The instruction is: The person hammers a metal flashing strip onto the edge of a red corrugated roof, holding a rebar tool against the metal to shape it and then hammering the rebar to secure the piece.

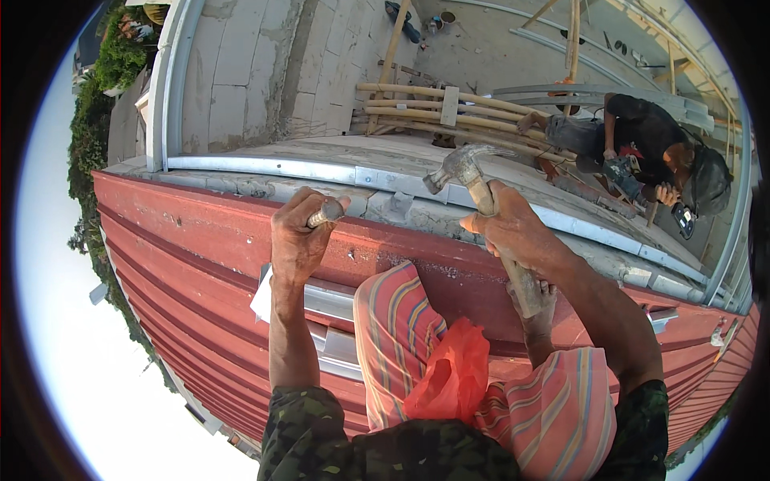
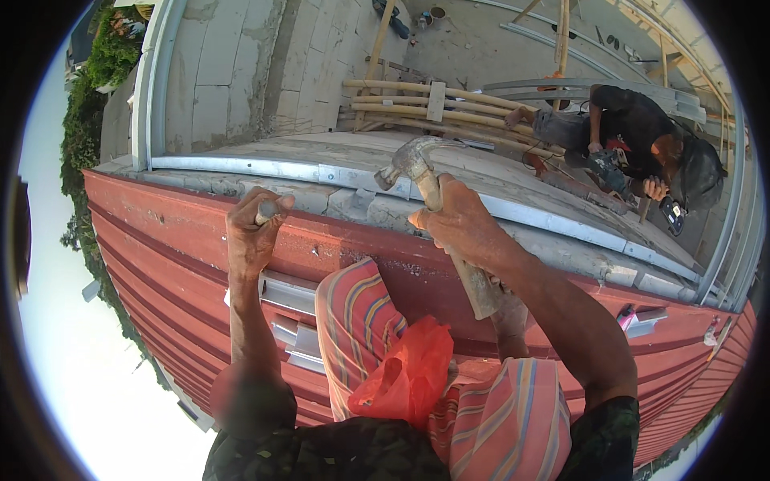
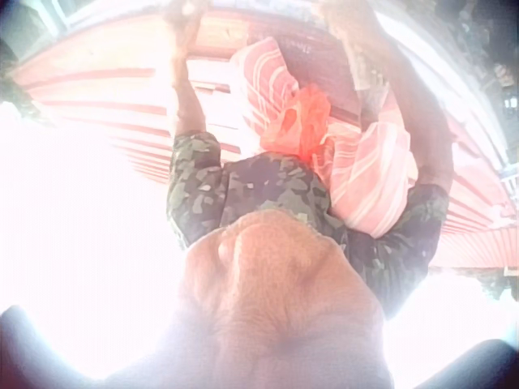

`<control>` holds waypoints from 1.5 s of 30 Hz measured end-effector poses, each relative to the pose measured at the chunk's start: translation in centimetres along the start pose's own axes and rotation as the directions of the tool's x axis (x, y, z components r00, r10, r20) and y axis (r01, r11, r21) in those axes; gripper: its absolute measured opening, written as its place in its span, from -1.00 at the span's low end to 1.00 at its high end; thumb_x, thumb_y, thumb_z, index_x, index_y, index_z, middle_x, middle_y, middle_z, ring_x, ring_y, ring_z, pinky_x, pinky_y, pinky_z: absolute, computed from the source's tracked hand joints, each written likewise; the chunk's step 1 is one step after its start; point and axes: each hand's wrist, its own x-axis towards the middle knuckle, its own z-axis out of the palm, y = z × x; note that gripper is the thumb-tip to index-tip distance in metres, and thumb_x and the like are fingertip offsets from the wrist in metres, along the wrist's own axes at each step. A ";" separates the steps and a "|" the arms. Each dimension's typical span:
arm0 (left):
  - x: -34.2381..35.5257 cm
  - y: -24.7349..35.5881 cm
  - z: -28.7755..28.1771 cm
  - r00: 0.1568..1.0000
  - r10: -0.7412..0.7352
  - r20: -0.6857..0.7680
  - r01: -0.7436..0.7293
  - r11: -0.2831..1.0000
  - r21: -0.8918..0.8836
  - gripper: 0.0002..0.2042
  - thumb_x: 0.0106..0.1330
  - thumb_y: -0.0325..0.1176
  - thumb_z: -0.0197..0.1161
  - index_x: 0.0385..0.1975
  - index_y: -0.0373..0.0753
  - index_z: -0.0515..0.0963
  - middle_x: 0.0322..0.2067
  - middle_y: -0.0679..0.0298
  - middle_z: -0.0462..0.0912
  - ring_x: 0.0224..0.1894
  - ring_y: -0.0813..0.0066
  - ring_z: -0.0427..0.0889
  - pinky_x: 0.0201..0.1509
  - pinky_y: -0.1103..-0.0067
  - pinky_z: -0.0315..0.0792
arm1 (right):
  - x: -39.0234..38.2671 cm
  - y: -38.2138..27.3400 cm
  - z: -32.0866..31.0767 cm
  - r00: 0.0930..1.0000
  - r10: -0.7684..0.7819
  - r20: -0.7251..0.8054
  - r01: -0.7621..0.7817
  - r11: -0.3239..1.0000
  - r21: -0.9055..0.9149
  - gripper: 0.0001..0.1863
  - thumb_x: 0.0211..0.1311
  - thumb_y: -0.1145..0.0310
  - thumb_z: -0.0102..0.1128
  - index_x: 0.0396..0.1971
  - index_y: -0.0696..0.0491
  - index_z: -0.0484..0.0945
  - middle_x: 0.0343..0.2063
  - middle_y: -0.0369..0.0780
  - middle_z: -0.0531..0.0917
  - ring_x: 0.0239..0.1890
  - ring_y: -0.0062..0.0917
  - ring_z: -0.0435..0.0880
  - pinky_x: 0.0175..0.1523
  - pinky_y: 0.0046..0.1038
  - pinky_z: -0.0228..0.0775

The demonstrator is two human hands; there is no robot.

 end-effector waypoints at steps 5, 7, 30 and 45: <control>-1.6 -2.6 3.1 0.805 -0.008 0.593 -0.212 0.930 0.300 -0.70 0.05 -0.31 0.37 -0.21 -0.21 0.57 -0.25 0.21 0.55 -0.28 0.25 0.61 -0.26 0.45 0.50 | 0.4 1.2 1.6 0.993 0.098 0.063 -0.102 0.992 0.068 -0.64 0.08 0.27 0.23 -0.34 0.21 0.31 -0.63 -0.21 0.44 -0.62 -0.54 0.47 -0.54 -0.44 0.30; -2.8 -3.7 4.6 0.779 -0.009 0.627 -0.284 0.887 0.365 -0.63 0.04 -0.31 0.37 -0.11 -0.17 0.53 -0.20 0.22 0.50 -0.24 0.21 0.59 -0.24 0.41 0.52 | 0.5 1.9 2.0 0.993 0.092 0.071 -0.097 0.993 0.065 -0.63 0.10 0.23 0.23 -0.32 0.18 0.30 -0.63 -0.24 0.42 -0.62 -0.57 0.44 -0.54 -0.46 0.27; -10.0 -3.2 4.5 0.925 0.024 0.380 -0.177 0.911 0.374 -0.66 0.01 -0.44 0.33 -0.21 -0.18 0.40 -0.29 0.24 0.39 -0.34 0.14 0.59 -0.39 0.31 0.50 | -2.4 4.3 1.8 0.989 -0.115 -0.095 0.108 0.991 -0.079 -0.59 0.06 0.37 0.22 -0.30 0.38 0.29 -0.54 0.09 0.54 -0.44 -0.15 0.62 -0.35 -0.26 0.42; -9.4 -3.8 4.8 0.949 0.055 0.312 -0.145 0.950 0.275 -0.67 -0.03 -0.41 0.38 -0.25 -0.15 0.43 -0.32 0.27 0.40 -0.41 0.19 0.57 -0.47 0.35 0.46 | -1.6 8.6 2.0 0.965 -0.173 -0.196 0.078 0.906 -0.416 -0.64 0.05 0.38 0.19 -0.28 0.25 0.25 -0.55 0.05 0.49 -0.45 -0.11 0.56 -0.32 -0.21 0.35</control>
